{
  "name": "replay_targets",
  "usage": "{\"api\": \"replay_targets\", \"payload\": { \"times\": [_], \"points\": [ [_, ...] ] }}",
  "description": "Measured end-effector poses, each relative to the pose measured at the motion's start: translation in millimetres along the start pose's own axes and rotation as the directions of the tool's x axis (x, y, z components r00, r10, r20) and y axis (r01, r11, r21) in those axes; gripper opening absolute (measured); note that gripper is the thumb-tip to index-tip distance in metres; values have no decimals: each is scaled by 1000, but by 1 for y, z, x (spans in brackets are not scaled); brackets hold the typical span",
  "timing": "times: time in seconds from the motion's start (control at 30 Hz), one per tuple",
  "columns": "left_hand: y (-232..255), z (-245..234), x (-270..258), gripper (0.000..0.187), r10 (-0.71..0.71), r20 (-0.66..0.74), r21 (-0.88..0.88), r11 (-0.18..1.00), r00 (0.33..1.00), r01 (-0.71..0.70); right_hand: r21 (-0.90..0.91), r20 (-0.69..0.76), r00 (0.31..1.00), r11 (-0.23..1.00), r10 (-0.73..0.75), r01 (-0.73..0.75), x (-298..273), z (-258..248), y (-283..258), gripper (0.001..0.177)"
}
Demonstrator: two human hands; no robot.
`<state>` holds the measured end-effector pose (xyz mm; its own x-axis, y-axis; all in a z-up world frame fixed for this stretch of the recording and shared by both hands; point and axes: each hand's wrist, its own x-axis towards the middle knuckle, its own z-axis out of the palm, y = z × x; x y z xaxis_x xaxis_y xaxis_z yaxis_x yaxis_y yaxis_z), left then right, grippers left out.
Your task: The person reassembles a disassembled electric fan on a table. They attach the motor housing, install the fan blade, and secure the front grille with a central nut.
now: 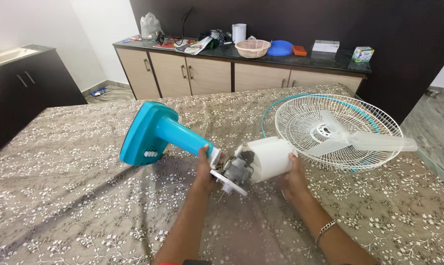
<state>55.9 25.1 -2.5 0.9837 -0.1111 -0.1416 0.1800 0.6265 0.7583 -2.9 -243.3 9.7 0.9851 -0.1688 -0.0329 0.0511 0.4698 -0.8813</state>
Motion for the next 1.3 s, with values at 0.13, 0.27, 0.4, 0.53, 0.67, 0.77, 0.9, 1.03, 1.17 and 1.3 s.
{"api": "replay_targets", "payload": {
  "times": [0.13,0.27,0.4,0.53,0.67,0.77,0.9,1.03,1.17,1.3],
  "points": [
    [-14,-6,2,74,-120,-1,-26,992,993,120,-183,33,997,980,-74,79,0,4,7,60],
    [-21,-8,1,81,-58,35,-18,998,998,59,-285,94,987,946,-133,155,10,4,19,60],
    [-18,-4,-5,87,-136,12,-12,991,991,136,-259,129,969,936,-210,238,16,-3,30,59],
    [-8,6,-16,77,-61,-30,91,994,998,64,-211,79,988,966,-135,149,16,-4,37,59],
    [0,7,-20,80,-3,-15,323,946,1000,8,-141,7,1000,990,-15,16,14,-1,36,66],
    [2,3,-17,82,-34,-21,331,943,999,39,-139,29,996,986,-89,93,13,2,34,69],
    [-7,5,-15,81,62,5,201,978,998,-62,-249,21,998,967,-53,56,12,6,30,69],
    [-15,4,-18,80,53,14,31,998,998,-53,-317,76,995,945,-62,83,12,11,26,67],
    [-23,-2,-20,85,157,1,40,987,988,-157,-351,86,996,936,27,5,13,18,25,63],
    [-26,-6,-17,87,185,38,-9,983,982,-185,-265,193,973,961,129,-74,13,22,23,57]
  ]
}}
